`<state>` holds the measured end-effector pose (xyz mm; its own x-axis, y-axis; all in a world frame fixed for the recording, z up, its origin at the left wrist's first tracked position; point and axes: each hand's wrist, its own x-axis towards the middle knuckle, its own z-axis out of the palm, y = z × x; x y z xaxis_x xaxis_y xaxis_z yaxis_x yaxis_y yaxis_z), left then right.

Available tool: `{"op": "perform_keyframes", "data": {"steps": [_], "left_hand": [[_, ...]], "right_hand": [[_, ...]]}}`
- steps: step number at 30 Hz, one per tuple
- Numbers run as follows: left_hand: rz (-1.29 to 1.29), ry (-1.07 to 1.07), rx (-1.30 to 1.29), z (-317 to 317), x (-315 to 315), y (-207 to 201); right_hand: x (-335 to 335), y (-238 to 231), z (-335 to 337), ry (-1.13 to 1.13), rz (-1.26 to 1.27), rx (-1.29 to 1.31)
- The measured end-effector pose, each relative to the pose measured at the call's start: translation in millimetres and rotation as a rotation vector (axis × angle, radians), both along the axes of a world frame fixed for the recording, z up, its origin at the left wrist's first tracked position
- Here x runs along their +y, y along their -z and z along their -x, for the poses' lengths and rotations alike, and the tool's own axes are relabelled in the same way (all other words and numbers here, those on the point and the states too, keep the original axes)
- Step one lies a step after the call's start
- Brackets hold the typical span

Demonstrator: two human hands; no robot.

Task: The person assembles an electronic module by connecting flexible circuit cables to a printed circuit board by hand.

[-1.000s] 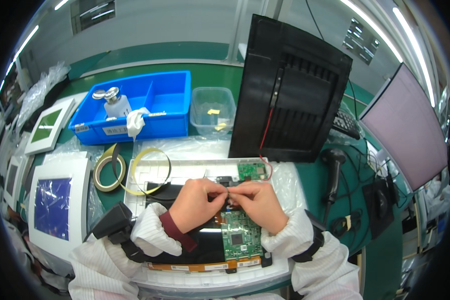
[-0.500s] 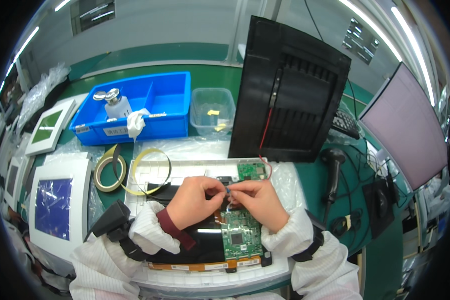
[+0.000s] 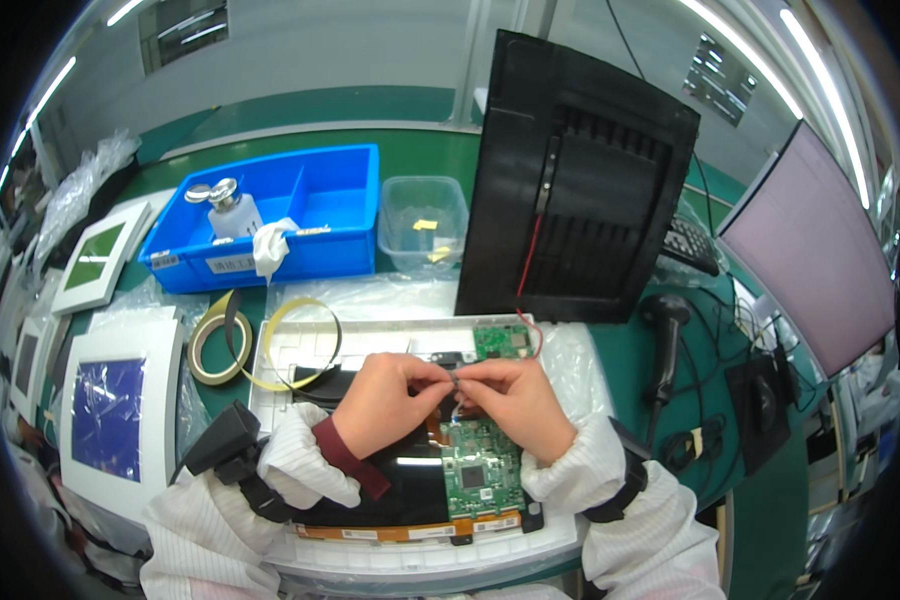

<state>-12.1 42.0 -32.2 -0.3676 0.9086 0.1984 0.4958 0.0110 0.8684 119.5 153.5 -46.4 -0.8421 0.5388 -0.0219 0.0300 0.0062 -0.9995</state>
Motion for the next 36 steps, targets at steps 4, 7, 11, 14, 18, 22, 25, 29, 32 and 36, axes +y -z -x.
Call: {"op": "perform_keyframes", "data": {"steps": [4, 7, 11, 14, 18, 22, 25, 29, 32, 36], "left_hand": [[0.016, 0.0, -0.015, 0, 1, 1], [-0.007, -0.007, 0.014, 0, 2, 3], [-0.011, -0.004, -0.016, -1, 3, 2], [-0.019, -0.001, -0.021, 0, 2, 2], [-0.034, 0.016, -0.044, 0, 2, 3], [-0.03, 0.012, -0.036, -2, 2, 1], [-0.013, 0.024, -0.037, 0, 1, -1], [0.058, 0.03, -0.06, 11, -6, -10], [0.015, -0.015, 0.071, 19, -3, -25], [-0.205, -0.17, 0.408, 43, 19, -48]], "right_hand": [[1, 1, 0, 0.001, -0.006, -0.004], [1, 4, 0, 0.004, -0.031, -0.006], [1, 3, 0, -0.005, -0.035, 0.0], [0, 3, 1, -0.008, -0.075, 0.008], [1, 5, 1, -0.001, -0.083, 0.002], [1, 9, 1, 0.016, -0.133, 0.025], [1, 7, 0, 0.021, -0.098, 0.012], [0, 5, 2, -0.007, 0.04, 0.02], [1, 0, 1, -0.019, 0.079, 0.023], [3, -2, 0, -0.002, 0.094, 0.001]]}}
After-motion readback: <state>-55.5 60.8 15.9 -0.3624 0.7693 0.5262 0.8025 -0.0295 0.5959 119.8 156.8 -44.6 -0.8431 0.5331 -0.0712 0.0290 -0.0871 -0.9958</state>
